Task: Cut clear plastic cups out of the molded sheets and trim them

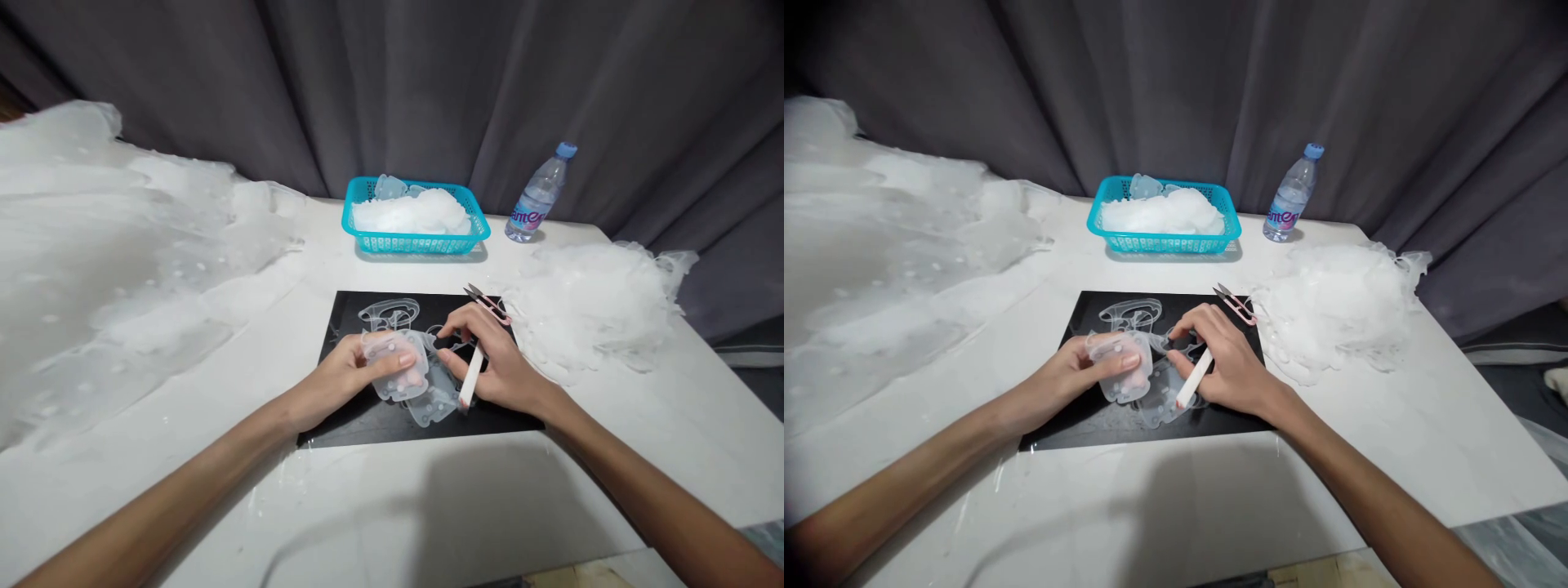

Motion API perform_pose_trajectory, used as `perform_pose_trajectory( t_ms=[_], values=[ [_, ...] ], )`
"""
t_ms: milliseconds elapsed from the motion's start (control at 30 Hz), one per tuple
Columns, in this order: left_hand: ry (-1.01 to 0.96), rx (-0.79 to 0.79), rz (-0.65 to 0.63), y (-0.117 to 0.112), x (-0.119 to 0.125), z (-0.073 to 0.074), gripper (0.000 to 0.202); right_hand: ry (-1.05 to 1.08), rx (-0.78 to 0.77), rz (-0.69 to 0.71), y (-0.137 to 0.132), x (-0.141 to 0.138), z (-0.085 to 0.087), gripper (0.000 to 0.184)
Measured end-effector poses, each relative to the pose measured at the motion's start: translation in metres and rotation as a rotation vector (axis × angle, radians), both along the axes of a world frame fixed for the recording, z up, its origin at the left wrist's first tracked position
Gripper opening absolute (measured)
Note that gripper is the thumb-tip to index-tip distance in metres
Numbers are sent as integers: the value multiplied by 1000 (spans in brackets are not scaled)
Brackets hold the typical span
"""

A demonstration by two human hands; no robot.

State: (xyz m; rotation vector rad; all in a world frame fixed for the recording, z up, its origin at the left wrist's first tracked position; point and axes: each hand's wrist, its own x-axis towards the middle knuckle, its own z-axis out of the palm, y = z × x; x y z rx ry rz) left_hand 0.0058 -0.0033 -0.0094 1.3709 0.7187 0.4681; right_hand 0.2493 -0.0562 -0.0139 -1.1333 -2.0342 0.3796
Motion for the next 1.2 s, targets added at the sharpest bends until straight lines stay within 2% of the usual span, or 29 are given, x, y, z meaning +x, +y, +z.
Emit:
perform_pose_trajectory(
  t_ms=[133, 200, 333, 467, 600, 733, 833, 933, 1067, 1200],
  values=[
    [5, -5, 32, -2, 2, -1, 32, -205, 254, 52, -7, -6, -3, 32],
    [-3, -3, 54, -3, 3, 0, 33, -296, 327, 76, -10, -9, -4, 33],
    [40, 20, 98, -6, 3, 0, 37, -348, 434, 69, -12, -12, -8, 32],
    [83, -7, 169, -8, 0, -3, 53, -411, 441, 104, -14, -14, -14, 38],
    [0, -38, 80, -6, -2, -7, 61, -422, 447, 115, -12, -12, -14, 38],
    [-84, -15, 22, -2, -4, -10, 56, -316, 416, -7, -5, -4, -9, 25],
    [-53, 63, 19, -2, -4, -7, 44, -254, 376, -75, -1, 0, -7, 21],
    [-28, 138, 32, -4, -1, -1, 42, -312, 345, -71, -2, -3, -8, 20],
    [37, 271, 39, -8, 3, 1, 40, -409, 361, -80, -10, -16, -9, 37],
    [101, 394, 37, -11, 3, -4, 40, -324, 347, -53, -16, -29, -7, 24]
  ],
)
